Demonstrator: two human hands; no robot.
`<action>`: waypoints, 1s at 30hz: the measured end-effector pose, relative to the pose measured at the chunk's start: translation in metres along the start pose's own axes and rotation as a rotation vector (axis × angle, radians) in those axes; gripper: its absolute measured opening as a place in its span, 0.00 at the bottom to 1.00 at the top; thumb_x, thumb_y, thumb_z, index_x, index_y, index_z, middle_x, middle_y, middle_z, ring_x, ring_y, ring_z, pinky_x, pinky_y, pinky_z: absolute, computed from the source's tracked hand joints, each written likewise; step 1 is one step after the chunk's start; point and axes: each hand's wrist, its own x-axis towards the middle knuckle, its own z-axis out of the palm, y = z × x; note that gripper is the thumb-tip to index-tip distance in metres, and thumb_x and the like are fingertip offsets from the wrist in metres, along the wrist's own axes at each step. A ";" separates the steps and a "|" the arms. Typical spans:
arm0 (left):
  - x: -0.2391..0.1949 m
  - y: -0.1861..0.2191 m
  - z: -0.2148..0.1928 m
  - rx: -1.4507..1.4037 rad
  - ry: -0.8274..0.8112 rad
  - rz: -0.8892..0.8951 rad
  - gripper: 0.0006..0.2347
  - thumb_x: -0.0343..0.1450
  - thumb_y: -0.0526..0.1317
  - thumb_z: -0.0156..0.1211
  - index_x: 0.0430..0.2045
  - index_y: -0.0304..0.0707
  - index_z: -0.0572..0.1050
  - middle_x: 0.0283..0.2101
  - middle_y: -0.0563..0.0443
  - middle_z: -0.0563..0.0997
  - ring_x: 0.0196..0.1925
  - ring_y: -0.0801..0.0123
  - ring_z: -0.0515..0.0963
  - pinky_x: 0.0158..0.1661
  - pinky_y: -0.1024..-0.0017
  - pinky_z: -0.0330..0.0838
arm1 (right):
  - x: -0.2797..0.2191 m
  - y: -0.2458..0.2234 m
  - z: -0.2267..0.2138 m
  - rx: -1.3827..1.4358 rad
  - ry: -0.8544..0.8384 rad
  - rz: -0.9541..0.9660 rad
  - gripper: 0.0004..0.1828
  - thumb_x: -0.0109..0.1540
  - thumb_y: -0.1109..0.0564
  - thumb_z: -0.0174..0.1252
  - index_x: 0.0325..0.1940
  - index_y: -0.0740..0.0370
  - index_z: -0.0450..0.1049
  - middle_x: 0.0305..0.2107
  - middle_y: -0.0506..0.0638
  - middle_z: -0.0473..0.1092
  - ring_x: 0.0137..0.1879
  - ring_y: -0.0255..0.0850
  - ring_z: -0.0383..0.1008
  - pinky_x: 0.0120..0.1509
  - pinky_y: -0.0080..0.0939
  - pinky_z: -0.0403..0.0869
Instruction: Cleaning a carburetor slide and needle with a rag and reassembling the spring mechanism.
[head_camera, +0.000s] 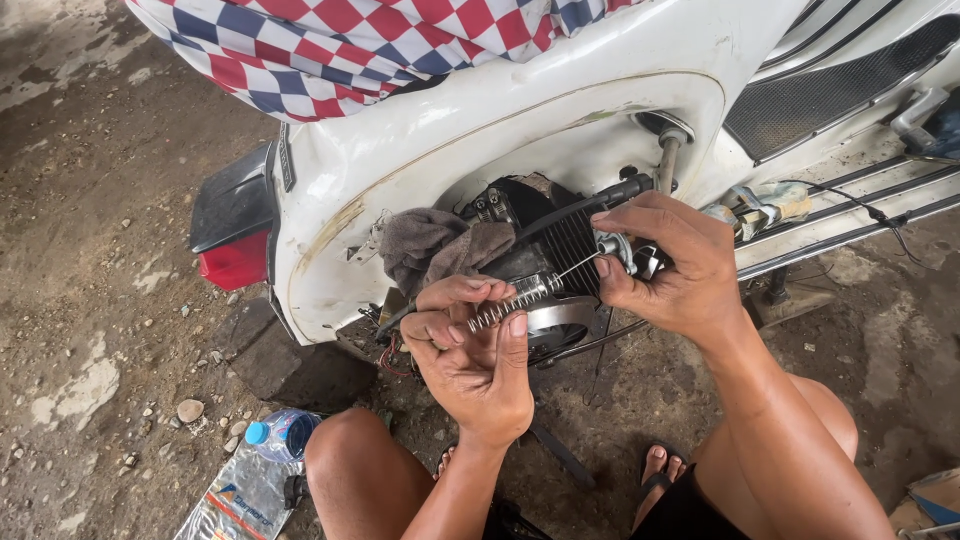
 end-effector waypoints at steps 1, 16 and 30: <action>0.000 0.000 0.001 -0.006 0.002 -0.009 0.14 0.75 0.31 0.60 0.42 0.46 0.58 0.50 0.47 0.67 0.55 0.61 0.71 0.56 0.66 0.78 | 0.000 -0.001 0.001 0.004 0.001 0.006 0.10 0.64 0.61 0.63 0.48 0.70 0.76 0.35 0.59 0.76 0.38 0.45 0.77 0.43 0.38 0.74; 0.005 -0.029 0.021 -0.024 0.056 0.004 0.17 0.72 0.26 0.60 0.36 0.46 0.55 0.47 0.44 0.69 0.51 0.63 0.78 0.55 0.68 0.79 | 0.009 -0.002 0.000 0.206 0.015 -0.008 0.12 0.60 0.59 0.67 0.46 0.65 0.81 0.28 0.60 0.76 0.23 0.44 0.70 0.23 0.41 0.68; 0.000 -0.037 0.021 -0.091 0.101 -0.041 0.19 0.71 0.26 0.62 0.36 0.46 0.54 0.46 0.43 0.70 0.49 0.63 0.79 0.53 0.69 0.80 | 0.008 0.000 -0.006 0.232 -0.019 -0.018 0.18 0.59 0.54 0.71 0.48 0.66 0.79 0.30 0.59 0.77 0.23 0.42 0.72 0.23 0.38 0.68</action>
